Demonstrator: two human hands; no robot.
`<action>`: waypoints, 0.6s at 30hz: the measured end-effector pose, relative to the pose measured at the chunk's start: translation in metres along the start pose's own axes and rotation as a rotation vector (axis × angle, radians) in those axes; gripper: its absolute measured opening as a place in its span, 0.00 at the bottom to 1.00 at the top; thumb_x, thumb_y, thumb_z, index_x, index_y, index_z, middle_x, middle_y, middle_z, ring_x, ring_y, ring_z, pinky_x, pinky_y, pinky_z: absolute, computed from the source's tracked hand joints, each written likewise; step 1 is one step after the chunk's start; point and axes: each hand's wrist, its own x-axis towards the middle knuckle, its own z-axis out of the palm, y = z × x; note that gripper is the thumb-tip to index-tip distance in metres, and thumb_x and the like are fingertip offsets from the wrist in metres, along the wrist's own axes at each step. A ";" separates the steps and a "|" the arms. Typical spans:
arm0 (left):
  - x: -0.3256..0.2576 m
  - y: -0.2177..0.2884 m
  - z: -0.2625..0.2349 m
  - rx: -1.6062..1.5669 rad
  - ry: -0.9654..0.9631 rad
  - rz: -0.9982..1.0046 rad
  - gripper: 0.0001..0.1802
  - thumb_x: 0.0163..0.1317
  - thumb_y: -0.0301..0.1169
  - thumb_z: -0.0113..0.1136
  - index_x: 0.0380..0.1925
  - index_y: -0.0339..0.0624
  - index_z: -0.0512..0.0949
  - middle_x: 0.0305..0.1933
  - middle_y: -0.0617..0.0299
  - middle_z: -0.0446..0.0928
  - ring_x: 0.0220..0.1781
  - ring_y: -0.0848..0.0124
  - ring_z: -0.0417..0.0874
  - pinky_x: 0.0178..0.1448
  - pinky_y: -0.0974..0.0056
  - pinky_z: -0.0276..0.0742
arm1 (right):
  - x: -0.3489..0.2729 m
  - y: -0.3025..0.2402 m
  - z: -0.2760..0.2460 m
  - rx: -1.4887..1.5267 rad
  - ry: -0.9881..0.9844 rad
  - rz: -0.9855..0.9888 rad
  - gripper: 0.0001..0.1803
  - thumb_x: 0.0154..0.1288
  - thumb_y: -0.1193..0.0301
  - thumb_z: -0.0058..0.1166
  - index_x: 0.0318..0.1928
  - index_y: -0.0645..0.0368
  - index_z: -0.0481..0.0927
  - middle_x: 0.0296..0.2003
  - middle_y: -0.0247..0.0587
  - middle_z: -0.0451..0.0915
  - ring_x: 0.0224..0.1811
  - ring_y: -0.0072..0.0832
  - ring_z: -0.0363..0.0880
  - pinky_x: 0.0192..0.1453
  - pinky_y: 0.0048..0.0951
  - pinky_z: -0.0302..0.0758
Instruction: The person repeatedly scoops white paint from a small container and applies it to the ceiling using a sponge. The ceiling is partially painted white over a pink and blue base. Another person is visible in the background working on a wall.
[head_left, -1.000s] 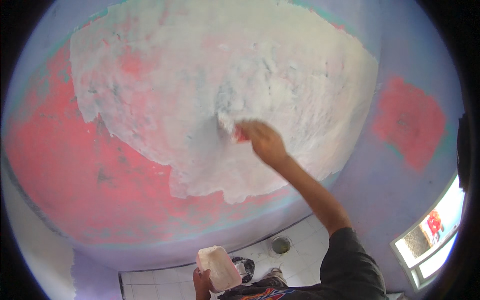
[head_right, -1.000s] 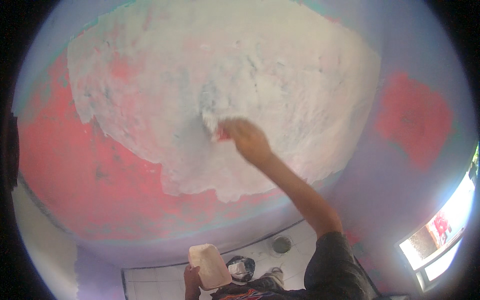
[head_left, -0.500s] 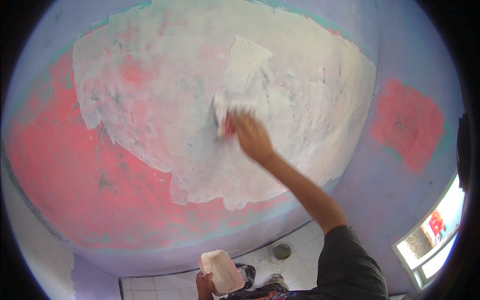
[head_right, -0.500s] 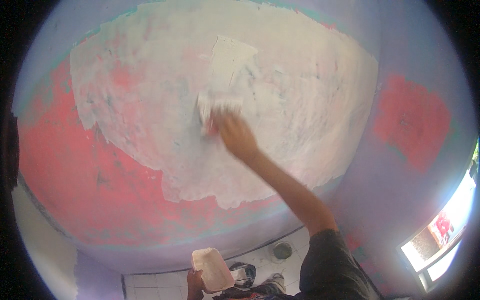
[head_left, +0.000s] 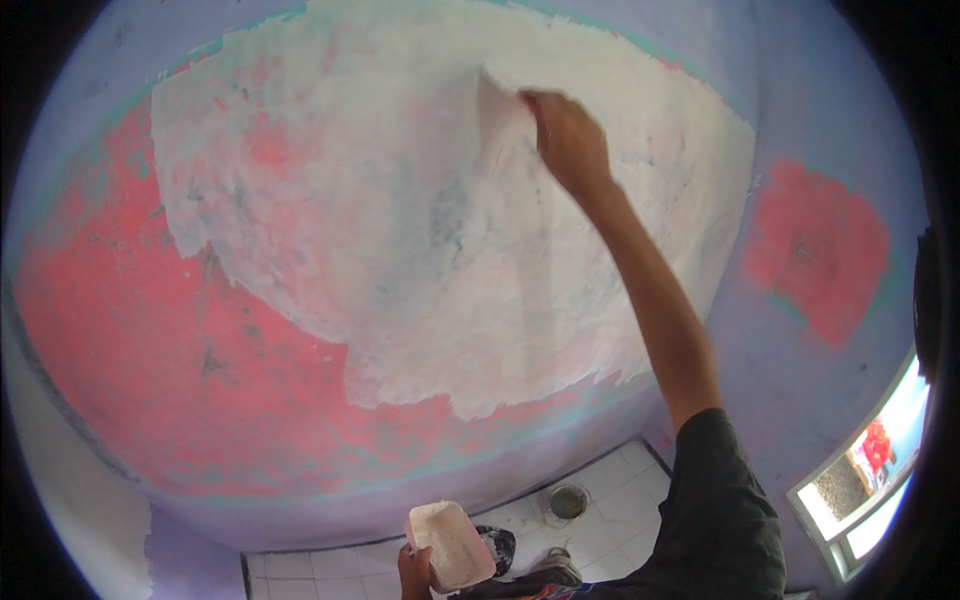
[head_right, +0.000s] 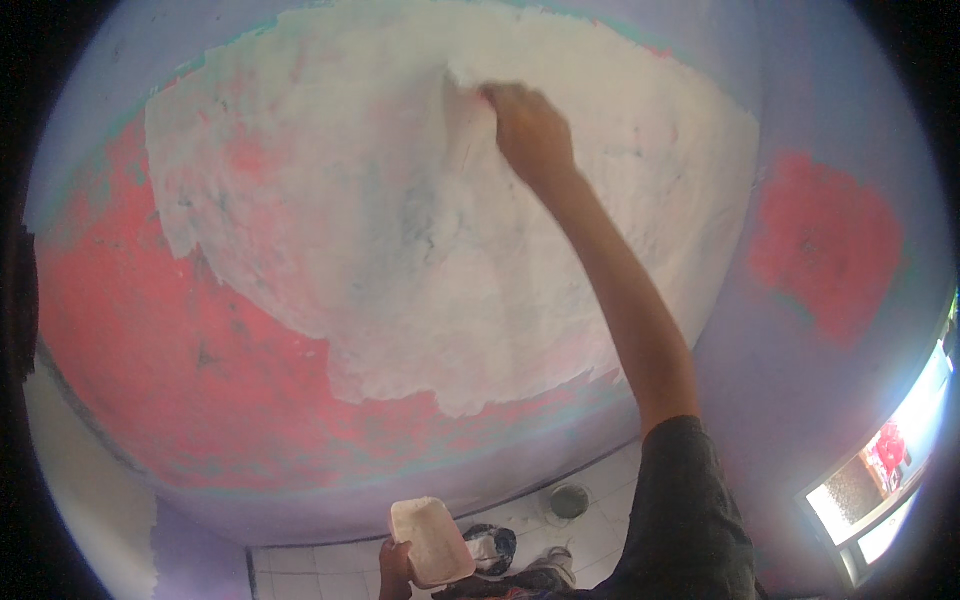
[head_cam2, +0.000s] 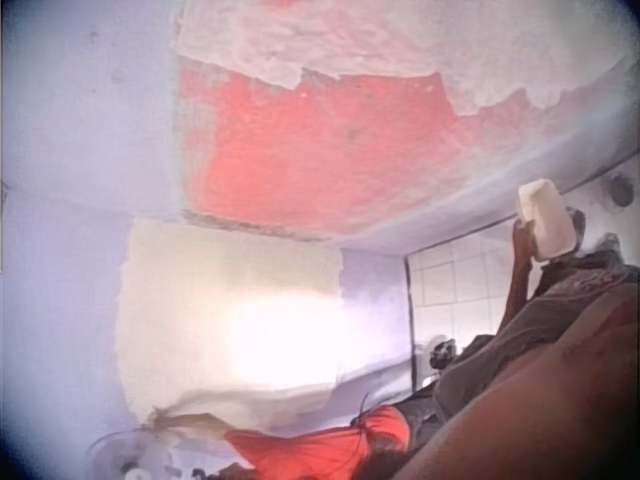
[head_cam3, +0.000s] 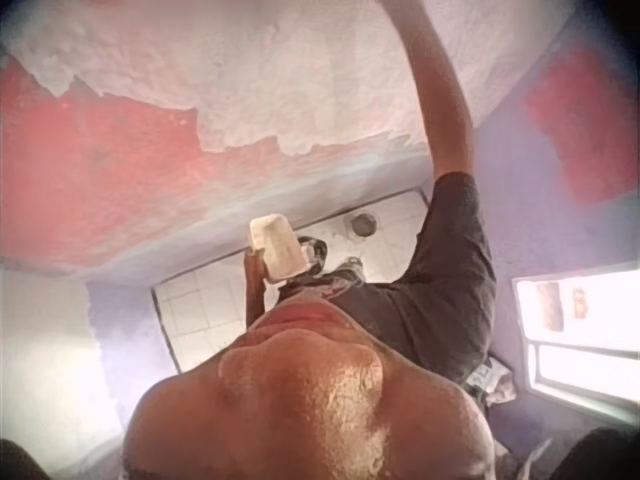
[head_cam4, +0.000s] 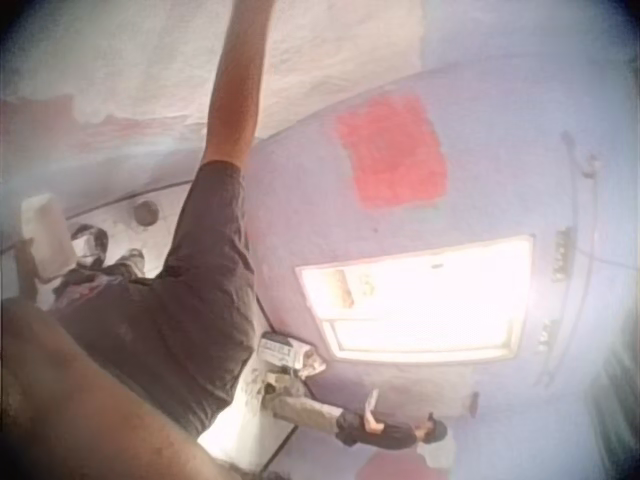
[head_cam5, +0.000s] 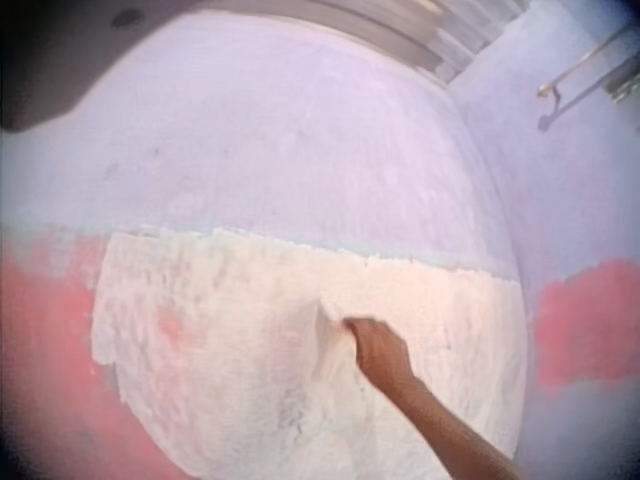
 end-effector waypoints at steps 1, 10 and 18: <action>-0.002 -0.001 -0.001 0.025 0.022 0.002 0.25 0.59 0.30 0.60 0.55 0.27 0.76 0.47 0.48 0.83 0.46 0.57 0.87 0.51 0.57 0.81 | -0.030 -0.015 0.010 -0.001 -0.048 0.024 0.16 0.71 0.77 0.48 0.53 0.54 0.83 0.47 0.42 0.86 0.48 0.43 0.84 0.53 0.41 0.80; -0.003 0.006 -0.009 0.004 -0.035 0.095 0.24 0.58 0.31 0.60 0.52 0.26 0.77 0.44 0.50 0.83 0.41 0.59 0.87 0.46 0.58 0.82 | -0.101 -0.089 0.008 0.304 -0.265 0.031 0.20 0.65 0.80 0.49 0.54 0.51 0.83 0.50 0.39 0.86 0.53 0.39 0.84 0.58 0.39 0.81; -0.006 0.002 0.005 -0.026 -0.047 0.103 0.25 0.58 0.34 0.60 0.52 0.28 0.77 0.43 0.52 0.83 0.39 0.62 0.86 0.44 0.60 0.81 | -0.010 -0.035 0.009 0.024 -0.075 -0.040 0.17 0.70 0.76 0.48 0.53 0.53 0.85 0.50 0.43 0.87 0.51 0.45 0.84 0.56 0.42 0.80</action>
